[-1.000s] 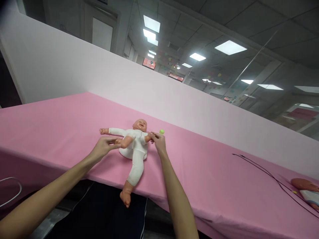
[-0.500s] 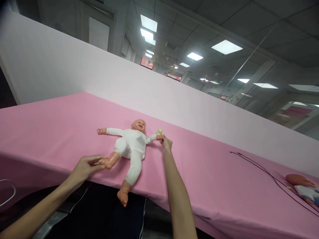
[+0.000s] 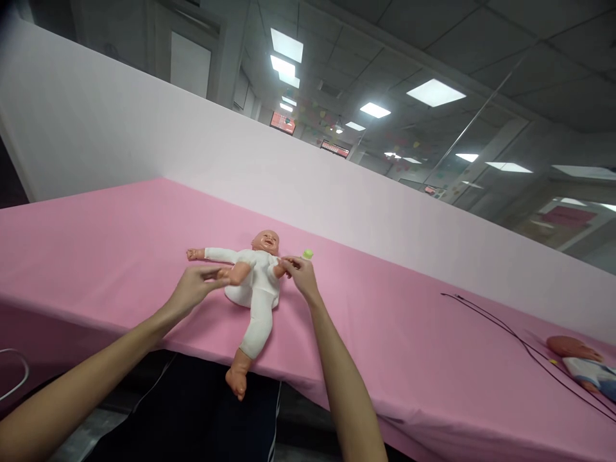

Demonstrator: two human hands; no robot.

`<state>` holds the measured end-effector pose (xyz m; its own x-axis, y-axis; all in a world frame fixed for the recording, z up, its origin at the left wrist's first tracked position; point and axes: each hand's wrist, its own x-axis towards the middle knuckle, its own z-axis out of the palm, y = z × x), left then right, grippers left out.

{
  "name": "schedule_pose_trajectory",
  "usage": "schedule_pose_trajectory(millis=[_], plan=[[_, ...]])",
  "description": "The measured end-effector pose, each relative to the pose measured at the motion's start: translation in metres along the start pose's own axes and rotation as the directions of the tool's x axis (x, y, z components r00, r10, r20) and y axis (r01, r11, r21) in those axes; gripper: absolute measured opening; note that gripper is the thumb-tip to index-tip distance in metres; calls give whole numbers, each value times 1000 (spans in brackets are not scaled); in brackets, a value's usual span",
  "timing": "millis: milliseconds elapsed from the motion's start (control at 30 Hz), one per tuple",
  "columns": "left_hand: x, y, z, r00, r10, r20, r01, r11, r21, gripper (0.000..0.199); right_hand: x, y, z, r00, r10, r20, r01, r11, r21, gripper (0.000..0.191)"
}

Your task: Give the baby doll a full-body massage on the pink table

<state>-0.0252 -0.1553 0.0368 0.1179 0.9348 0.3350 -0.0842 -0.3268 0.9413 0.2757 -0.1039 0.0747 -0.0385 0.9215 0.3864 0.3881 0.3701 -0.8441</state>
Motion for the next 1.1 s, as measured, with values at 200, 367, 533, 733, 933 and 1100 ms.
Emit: schedule_pose_trajectory(millis=[200,367,533,733,933,1100], plan=[[46,-7,26,998,11,69,-6,998,-68,32,-8,-4,24,986,-60,154,82,987,-140,37],[-22,3,-3,997,-50,55,49,999,3,36,10,21,-19,942,154,-297,-126,986,111,42],[-110,-19,-41,990,-129,55,123,987,102,35,-3,54,-43,810,344,-475,-231,931,282,46],[-106,-19,-52,987,-161,-1,160,985,69,41,-2,40,-38,824,322,-466,-174,926,334,43],[6,3,-14,998,21,63,-21,1000,0,37,-11,-5,12,992,-123,-10,122,989,-89,28],[52,-18,14,993,-34,115,47,992,-115,43,-26,-10,40,946,-256,201,313,886,-344,24]])
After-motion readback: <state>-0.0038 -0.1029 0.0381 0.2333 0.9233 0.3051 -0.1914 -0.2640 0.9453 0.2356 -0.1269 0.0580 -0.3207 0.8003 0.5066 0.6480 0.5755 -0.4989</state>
